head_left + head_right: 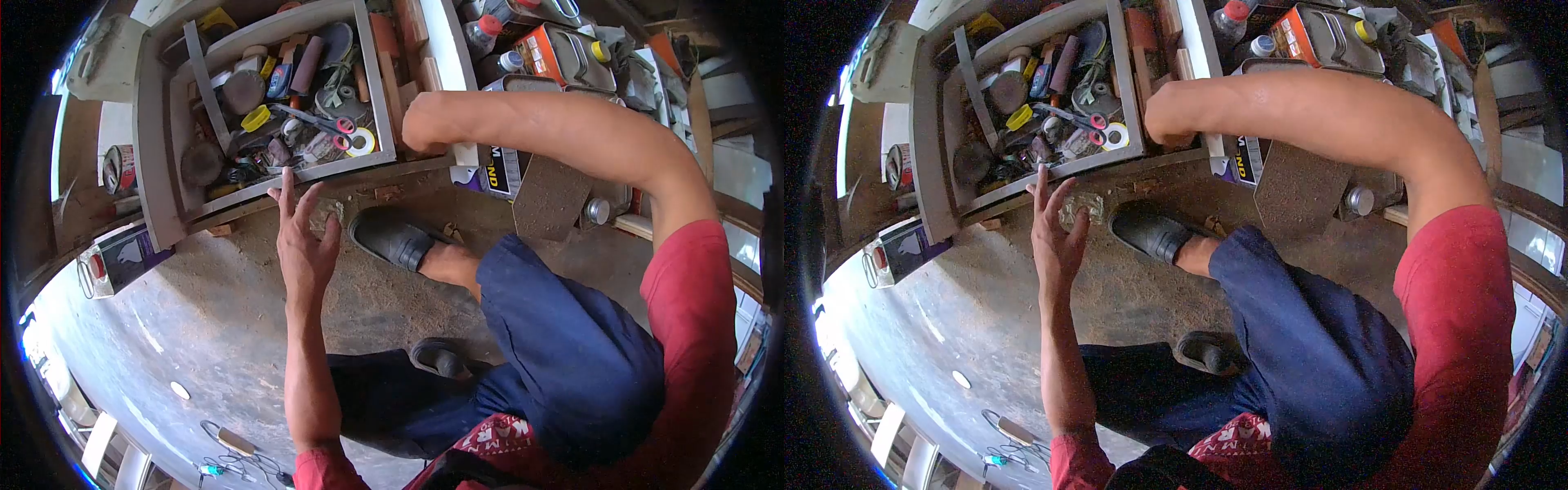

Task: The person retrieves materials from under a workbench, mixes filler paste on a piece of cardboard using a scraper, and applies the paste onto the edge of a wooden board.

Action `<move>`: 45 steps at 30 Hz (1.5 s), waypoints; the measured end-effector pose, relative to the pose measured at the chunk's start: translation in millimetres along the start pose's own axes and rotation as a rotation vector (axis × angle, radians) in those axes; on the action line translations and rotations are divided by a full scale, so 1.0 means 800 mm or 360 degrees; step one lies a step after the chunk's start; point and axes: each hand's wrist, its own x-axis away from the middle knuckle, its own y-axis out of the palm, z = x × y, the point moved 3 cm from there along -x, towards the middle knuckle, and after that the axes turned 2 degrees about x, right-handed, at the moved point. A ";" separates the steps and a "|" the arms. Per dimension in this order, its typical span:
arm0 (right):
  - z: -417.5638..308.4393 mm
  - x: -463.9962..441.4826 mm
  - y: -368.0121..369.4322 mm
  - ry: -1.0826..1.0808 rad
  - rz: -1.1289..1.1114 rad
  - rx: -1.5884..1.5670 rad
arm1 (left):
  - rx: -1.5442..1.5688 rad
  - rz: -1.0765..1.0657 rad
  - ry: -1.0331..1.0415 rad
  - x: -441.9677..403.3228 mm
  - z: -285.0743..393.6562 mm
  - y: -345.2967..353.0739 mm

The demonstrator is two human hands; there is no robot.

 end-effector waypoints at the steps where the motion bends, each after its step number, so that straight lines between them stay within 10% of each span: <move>1: 0.001 -0.003 0.003 0.0036 -0.0152 0.0050 | 0.0013 -0.0004 0.0014 0.000 -0.001 0.000; 14: 0.076 -0.014 -0.009 0.0542 0.0417 0.0192 | 0.0006 0.0028 0.0055 0.001 -0.001 0.000; 19: 0.096 -0.041 -0.005 0.0579 -0.0099 -0.0253 | 0.0009 0.0026 0.0053 0.001 -0.004 0.003; 30: 0.209 -0.078 -0.014 0.0939 0.1005 -0.0624 | -0.0011 -0.0037 0.0012 0.001 -0.006 0.005; 32: 0.269 -0.151 -0.003 0.1283 -0.0073 -0.0891 | -0.0026 -0.0025 -0.0002 0.001 -0.004 0.005; 33: 0.256 -0.133 -0.019 0.0757 -0.0453 0.0045 | -0.0025 -0.0030 0.0002 0.001 -0.002 0.005; 37: 0.229 -0.097 -0.029 0.0510 -0.0260 0.0332 | -0.0027 -0.0023 -0.0007 0.001 0.000 0.004; 42: 0.202 -0.038 -0.042 0.1087 0.0639 -0.0508 | -0.0028 -0.0030 0.0019 -0.001 0.005 0.002; 45: 0.202 -0.070 -0.053 0.1041 -0.0009 -0.0196 | 0.0013 -0.0049 0.0031 -0.001 0.003 0.003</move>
